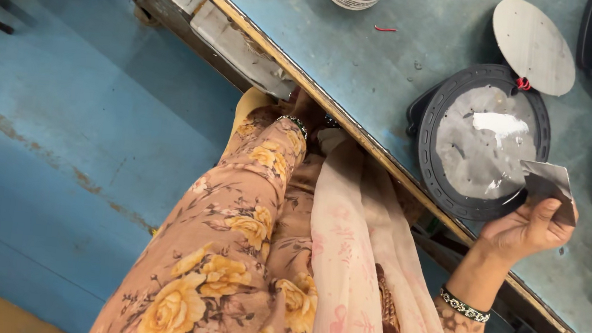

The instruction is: The person scoops white compound from a container and spreads it onto the back of circular LED modules using a small spatula. The person works on several modules in sequence, smoothing the compound over the surface.

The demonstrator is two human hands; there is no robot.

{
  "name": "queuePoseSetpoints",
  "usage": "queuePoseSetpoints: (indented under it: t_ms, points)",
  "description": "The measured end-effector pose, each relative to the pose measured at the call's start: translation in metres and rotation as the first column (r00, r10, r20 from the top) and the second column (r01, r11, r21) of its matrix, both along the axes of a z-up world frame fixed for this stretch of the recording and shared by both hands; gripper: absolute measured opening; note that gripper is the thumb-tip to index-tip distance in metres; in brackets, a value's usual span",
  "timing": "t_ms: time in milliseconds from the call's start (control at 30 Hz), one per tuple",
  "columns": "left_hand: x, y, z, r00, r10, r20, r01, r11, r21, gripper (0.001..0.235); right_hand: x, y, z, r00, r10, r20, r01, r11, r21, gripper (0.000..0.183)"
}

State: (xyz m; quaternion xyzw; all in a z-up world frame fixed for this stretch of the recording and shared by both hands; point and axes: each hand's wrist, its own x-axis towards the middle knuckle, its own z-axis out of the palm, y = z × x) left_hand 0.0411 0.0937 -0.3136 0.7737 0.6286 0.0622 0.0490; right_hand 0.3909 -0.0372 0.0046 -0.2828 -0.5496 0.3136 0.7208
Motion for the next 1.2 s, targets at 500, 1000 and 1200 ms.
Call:
queuePoseSetpoints:
  t_ms: [500, 1000, 1200]
  points:
    - [-0.063, -0.04, 0.066, 0.992, 0.128, 0.006, -0.12, 0.939, -0.321, 0.082, 0.002, 0.002, -0.004, 1.0, -0.003, -0.029, 0.004, 0.999, 0.034, 0.027]
    - [-0.025, -0.046, 0.033, 0.982, -0.106, 0.156, 0.108, 0.994, -0.007, 0.078, 0.007, -0.003, -0.014, 0.999, -0.035, -0.041, 0.036, 0.999, 0.016, 0.027]
    - [-0.026, -0.052, 0.06, 0.991, -0.092, 0.099, 0.108, 0.979, -0.173, 0.079, 0.007, 0.002, -0.018, 0.995, -0.1, -0.026, 0.101, 0.995, 0.008, 0.032]
